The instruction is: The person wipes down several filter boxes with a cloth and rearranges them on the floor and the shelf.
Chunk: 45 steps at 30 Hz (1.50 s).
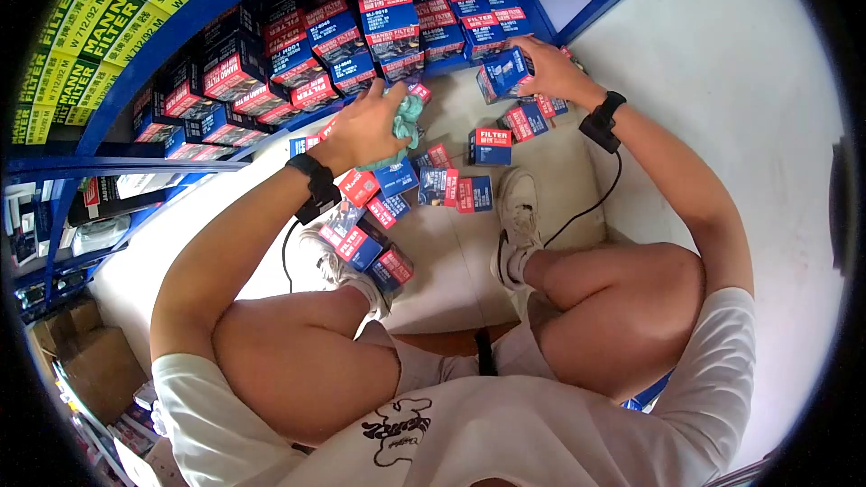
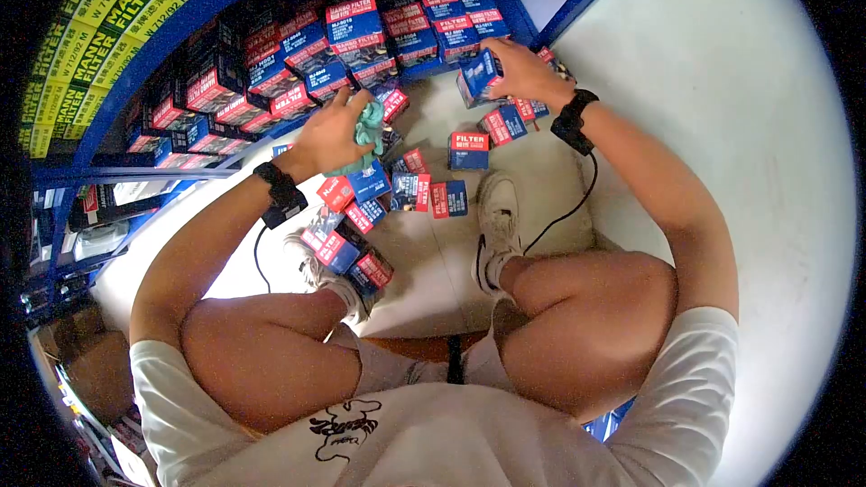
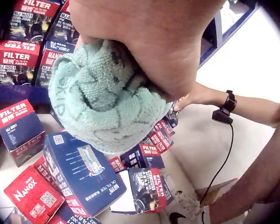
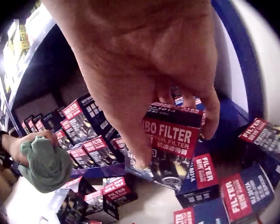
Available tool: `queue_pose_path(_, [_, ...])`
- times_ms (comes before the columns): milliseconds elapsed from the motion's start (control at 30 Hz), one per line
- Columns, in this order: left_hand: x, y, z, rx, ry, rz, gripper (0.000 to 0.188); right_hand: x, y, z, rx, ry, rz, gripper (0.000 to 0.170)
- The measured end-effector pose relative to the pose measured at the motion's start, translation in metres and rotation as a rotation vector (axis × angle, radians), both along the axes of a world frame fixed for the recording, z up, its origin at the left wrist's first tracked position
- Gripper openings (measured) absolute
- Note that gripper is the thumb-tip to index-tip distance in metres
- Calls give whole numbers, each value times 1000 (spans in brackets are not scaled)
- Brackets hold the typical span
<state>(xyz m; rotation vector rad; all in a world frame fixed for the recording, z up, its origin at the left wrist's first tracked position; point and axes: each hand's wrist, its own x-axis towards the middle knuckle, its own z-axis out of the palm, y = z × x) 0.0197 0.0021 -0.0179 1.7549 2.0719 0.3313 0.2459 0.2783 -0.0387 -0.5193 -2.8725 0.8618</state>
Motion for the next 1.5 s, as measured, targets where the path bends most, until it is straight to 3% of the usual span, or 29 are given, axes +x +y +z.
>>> queue_pose_path(133, [-2,-5,-9,14,35,-2,66,6,26,-9,44,-76,-31,75])
queue_pose_path(200, [-4,-5,-13,36,69,-2,67,8,38,-17,240,-99,-57,74])
queue_pose_path(300, [-5,-4,-11,34,64,-14,69,6,46,-29,310,-41,-34,70])
queue_pose_path(533, [-3,-3,-7,-40,69,-7,69,-6,46,-32,261,-97,-24,64])
queue_pose_path(933, [1,-2,-4,-78,72,-10,70,-9,52,-38,221,16,51,71])
queue_pose_path(1133, [1,-3,0,-98,53,-12,70,-16,41,-24,377,-72,8,71])
queue_pose_path(1200, [1,-4,0,-102,52,-11,70,-17,33,-19,664,-118,-97,53])
queue_pose_path(1233, [1,-4,-1,-100,53,-11,70,-15,30,-16,667,-119,-99,53])
queue_pose_path(1300, [1,-4,-2,-97,54,-13,69,-11,27,-13,636,-339,-92,22])
queue_pose_path(1400, [2,-4,-3,-109,49,-9,68,-3,33,-24,725,-259,36,18])
queue_pose_path(1500, [3,-4,-2,-106,44,-15,68,-4,29,-25,674,-243,-34,22])
